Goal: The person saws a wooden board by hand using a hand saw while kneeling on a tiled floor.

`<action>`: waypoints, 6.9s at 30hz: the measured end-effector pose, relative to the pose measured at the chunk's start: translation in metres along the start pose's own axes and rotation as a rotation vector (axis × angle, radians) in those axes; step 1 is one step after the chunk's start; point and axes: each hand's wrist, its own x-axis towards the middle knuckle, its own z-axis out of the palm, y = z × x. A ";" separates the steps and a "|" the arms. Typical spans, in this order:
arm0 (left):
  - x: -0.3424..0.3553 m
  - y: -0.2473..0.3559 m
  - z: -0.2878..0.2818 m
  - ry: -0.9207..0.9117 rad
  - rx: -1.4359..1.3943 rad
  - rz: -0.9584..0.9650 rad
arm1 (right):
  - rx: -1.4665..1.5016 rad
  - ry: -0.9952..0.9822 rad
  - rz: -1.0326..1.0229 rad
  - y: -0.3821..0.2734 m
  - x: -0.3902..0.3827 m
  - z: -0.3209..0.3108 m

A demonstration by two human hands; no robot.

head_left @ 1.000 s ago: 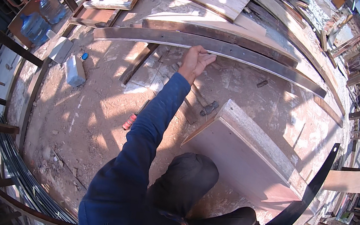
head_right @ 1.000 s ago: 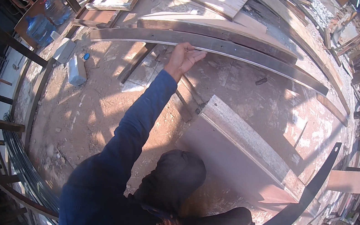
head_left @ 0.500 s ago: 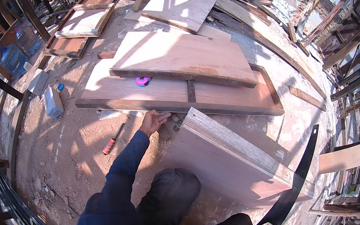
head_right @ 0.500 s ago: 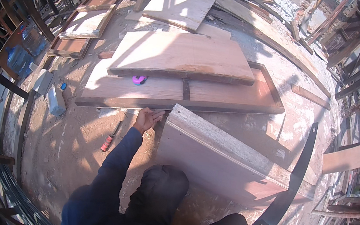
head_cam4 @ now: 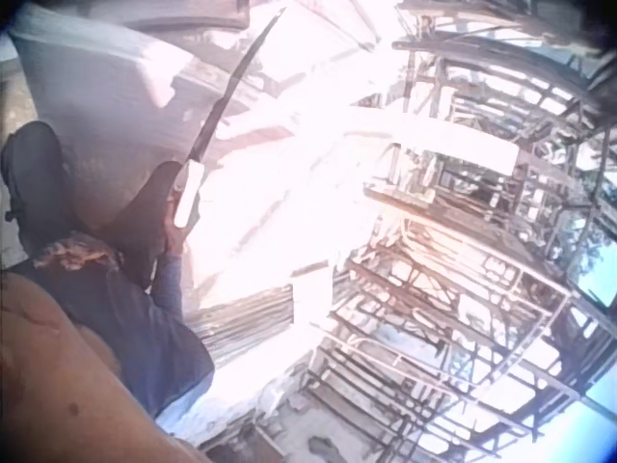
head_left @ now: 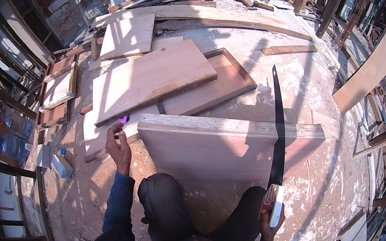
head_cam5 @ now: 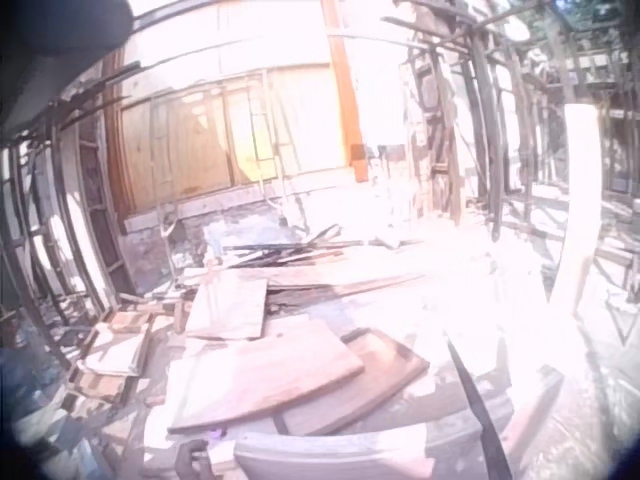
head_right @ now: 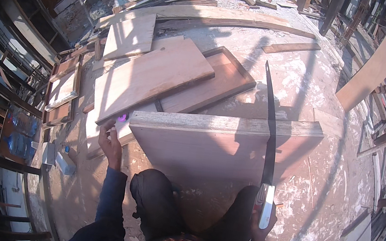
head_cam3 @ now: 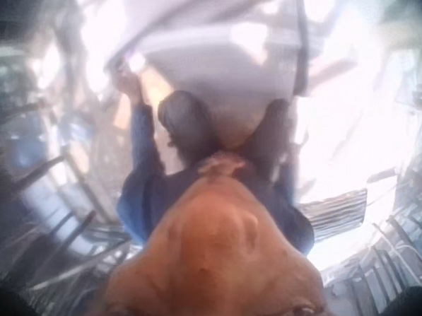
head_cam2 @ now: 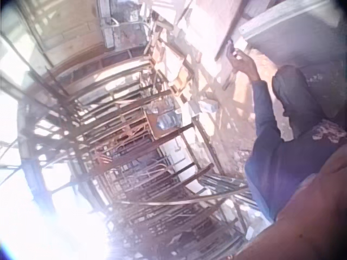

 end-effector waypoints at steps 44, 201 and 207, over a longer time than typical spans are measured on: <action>-0.060 0.161 0.281 -0.924 0.670 0.501 | 0.208 -0.061 -0.334 -0.111 0.108 0.006; -0.209 1.231 1.421 -1.785 1.091 -0.602 | -0.631 0.077 0.790 0.506 1.627 -1.224; -0.207 1.252 1.480 -1.796 1.222 -0.601 | -0.838 0.057 0.665 0.580 1.671 -1.241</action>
